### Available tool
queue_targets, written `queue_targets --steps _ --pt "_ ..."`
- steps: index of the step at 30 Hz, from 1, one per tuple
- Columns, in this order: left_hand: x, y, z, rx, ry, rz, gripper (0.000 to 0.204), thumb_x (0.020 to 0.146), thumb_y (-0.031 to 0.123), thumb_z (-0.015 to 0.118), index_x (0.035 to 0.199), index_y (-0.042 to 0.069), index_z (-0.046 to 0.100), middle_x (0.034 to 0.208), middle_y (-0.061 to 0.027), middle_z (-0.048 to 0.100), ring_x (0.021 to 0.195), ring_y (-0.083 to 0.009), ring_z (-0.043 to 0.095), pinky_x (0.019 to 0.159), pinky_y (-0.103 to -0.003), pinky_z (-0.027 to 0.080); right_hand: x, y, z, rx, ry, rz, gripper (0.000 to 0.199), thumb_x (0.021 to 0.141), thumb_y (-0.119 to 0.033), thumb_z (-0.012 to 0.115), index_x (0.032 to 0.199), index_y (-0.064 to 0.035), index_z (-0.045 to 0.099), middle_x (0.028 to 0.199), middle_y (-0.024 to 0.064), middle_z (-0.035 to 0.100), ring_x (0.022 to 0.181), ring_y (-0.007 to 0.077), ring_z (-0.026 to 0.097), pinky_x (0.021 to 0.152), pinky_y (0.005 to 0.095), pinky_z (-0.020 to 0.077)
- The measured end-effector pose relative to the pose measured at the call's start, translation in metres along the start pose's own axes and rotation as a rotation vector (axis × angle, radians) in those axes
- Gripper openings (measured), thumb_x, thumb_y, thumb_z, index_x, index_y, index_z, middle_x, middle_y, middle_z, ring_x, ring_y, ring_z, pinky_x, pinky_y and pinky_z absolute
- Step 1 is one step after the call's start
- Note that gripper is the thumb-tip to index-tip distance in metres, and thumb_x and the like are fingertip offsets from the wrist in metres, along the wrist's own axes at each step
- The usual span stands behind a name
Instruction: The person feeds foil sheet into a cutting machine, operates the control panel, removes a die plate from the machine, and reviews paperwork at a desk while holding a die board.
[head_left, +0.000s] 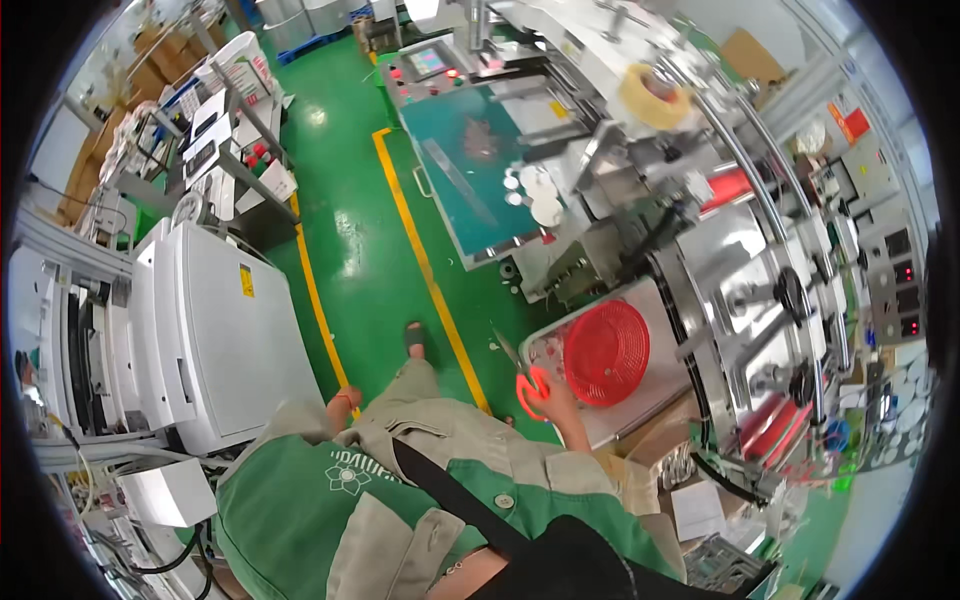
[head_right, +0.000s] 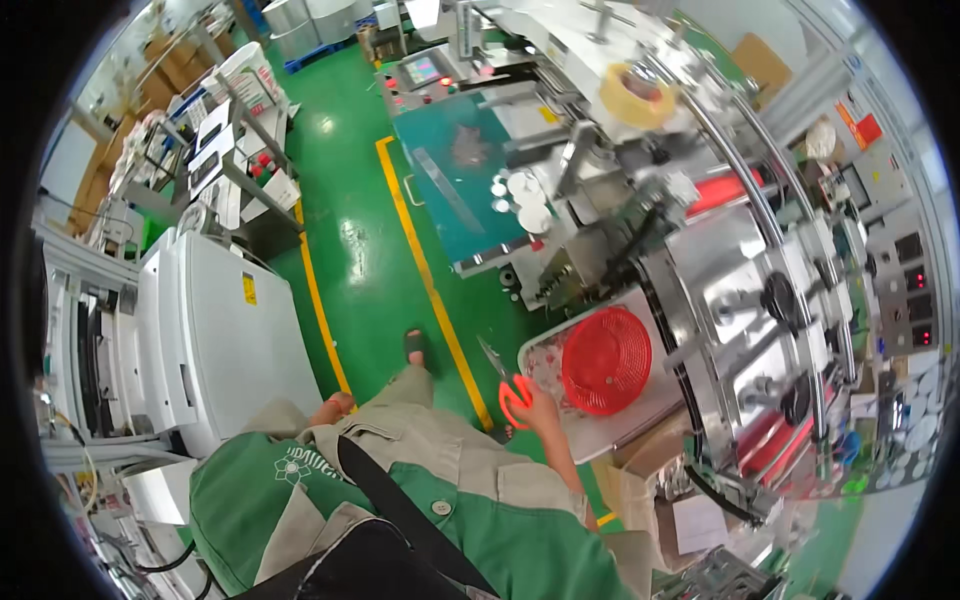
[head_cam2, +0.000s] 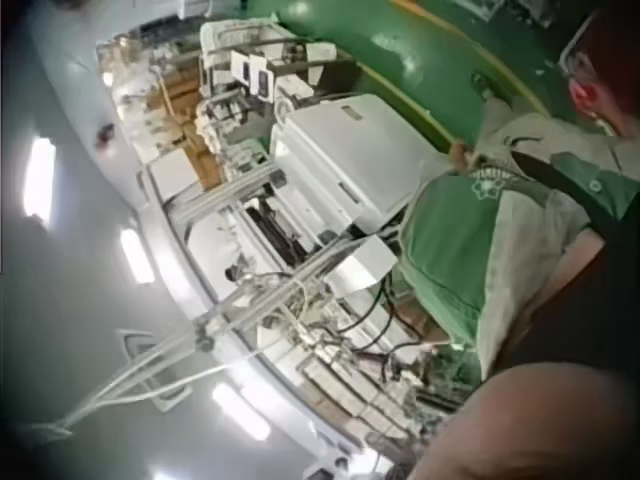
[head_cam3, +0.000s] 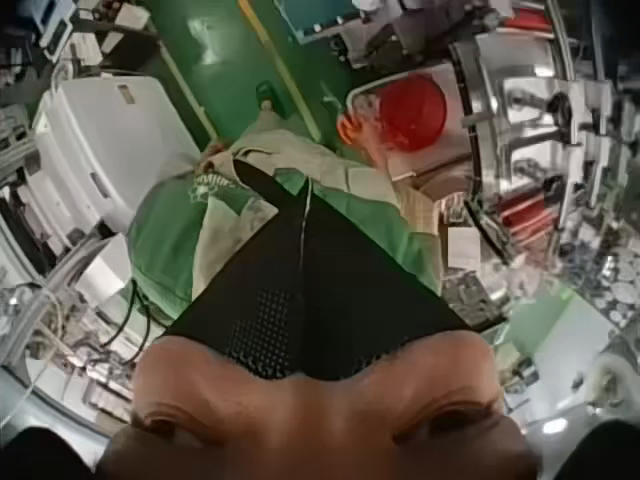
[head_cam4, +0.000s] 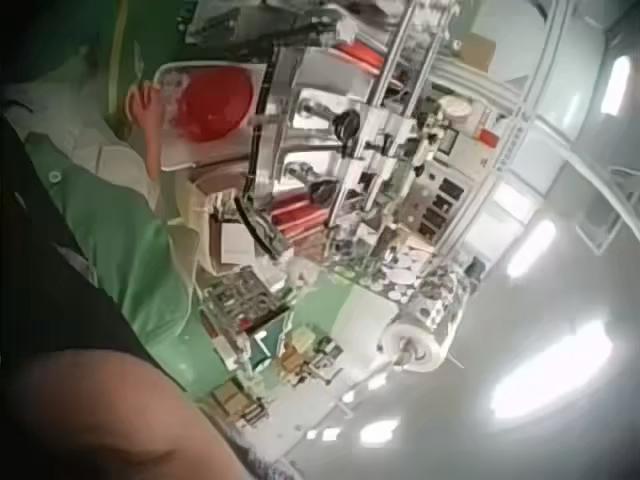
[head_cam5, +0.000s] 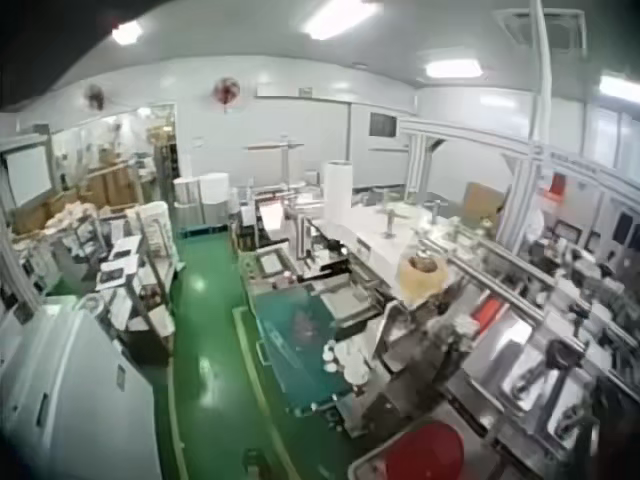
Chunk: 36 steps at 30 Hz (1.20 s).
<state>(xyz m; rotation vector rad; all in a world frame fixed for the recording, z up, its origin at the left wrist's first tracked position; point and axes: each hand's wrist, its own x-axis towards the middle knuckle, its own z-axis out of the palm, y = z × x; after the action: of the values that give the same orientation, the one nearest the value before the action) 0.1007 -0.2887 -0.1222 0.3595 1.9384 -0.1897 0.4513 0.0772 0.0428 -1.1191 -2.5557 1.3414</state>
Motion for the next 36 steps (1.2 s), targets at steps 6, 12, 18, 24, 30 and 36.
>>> queue_targets --steps 6,12,18,24,30,36 --pt "0.059 -0.065 -0.036 -0.603 0.130 0.151 0.034 0.079 0.024 0.049 0.108 0.007 0.056 0.096 -0.0104 0.063 0.076 -0.0217 0.062 0.063 -0.032 0.049 0.191 -0.112 0.017 0.230 0.530 -0.015 0.049 0.069 -0.022 0.070 0.111 -0.0065 0.050 0.096 0.0145 0.059 0.089 0.0278 0.058 0.075 0.0355 0.0466" --pt "0.112 -0.107 -0.190 -0.630 0.508 0.135 0.033 0.079 0.015 0.053 0.110 0.005 0.055 0.103 -0.0137 0.060 0.083 -0.0202 0.060 0.074 -0.028 0.048 0.314 -0.200 0.003 -0.123 0.804 -0.292 0.037 0.079 -0.016 0.057 0.112 0.0006 0.049 0.108 0.0185 0.052 0.104 0.0343 0.046 0.088 0.0399 0.0369" --pt "0.137 -0.050 -0.392 -0.906 0.407 0.388 0.032 0.081 0.013 0.053 0.112 0.004 0.053 0.095 -0.0090 0.060 0.081 -0.0151 0.057 0.073 -0.028 0.047 0.418 -0.238 0.040 -0.157 0.642 -0.400 0.021 0.074 -0.008 0.058 0.095 -0.0021 0.056 0.094 0.0134 0.056 0.091 0.0308 0.051 0.081 0.0383 0.0396" --pt "0.180 0.080 -0.631 -0.739 0.737 0.777 0.031 0.082 0.016 0.054 0.113 0.008 0.053 0.098 -0.0060 0.059 0.081 -0.0144 0.057 0.071 -0.026 0.046 0.551 -0.322 0.051 0.018 0.661 -0.466 0.012 0.072 -0.001 0.059 0.084 -0.0048 0.061 0.081 0.0097 0.060 0.080 0.0273 0.055 0.073 0.0348 0.0434" --pt "0.199 0.201 -0.764 -0.651 0.497 0.919 0.032 0.082 0.014 0.055 0.113 0.011 0.052 0.099 -0.0072 0.060 0.081 -0.0160 0.059 0.072 -0.027 0.048 0.719 -0.396 0.024 0.146 0.705 -0.523 0.015 0.073 -0.001 0.059 0.087 -0.0043 0.062 0.081 0.0105 0.060 0.077 0.0271 0.057 0.071 0.0338 0.0444" --pt "0.247 0.285 -0.872 -0.754 0.249 0.925 0.036 0.083 0.014 0.055 0.115 0.003 0.048 0.100 -0.0097 0.057 0.079 -0.0167 0.059 0.071 -0.029 0.050 0.835 -0.463 -0.014 0.311 0.728 -0.601 0.017 0.075 -0.002 0.058 0.092 -0.0019 0.060 0.085 0.0115 0.060 0.078 0.0253 0.058 0.071 0.0318 0.0453"
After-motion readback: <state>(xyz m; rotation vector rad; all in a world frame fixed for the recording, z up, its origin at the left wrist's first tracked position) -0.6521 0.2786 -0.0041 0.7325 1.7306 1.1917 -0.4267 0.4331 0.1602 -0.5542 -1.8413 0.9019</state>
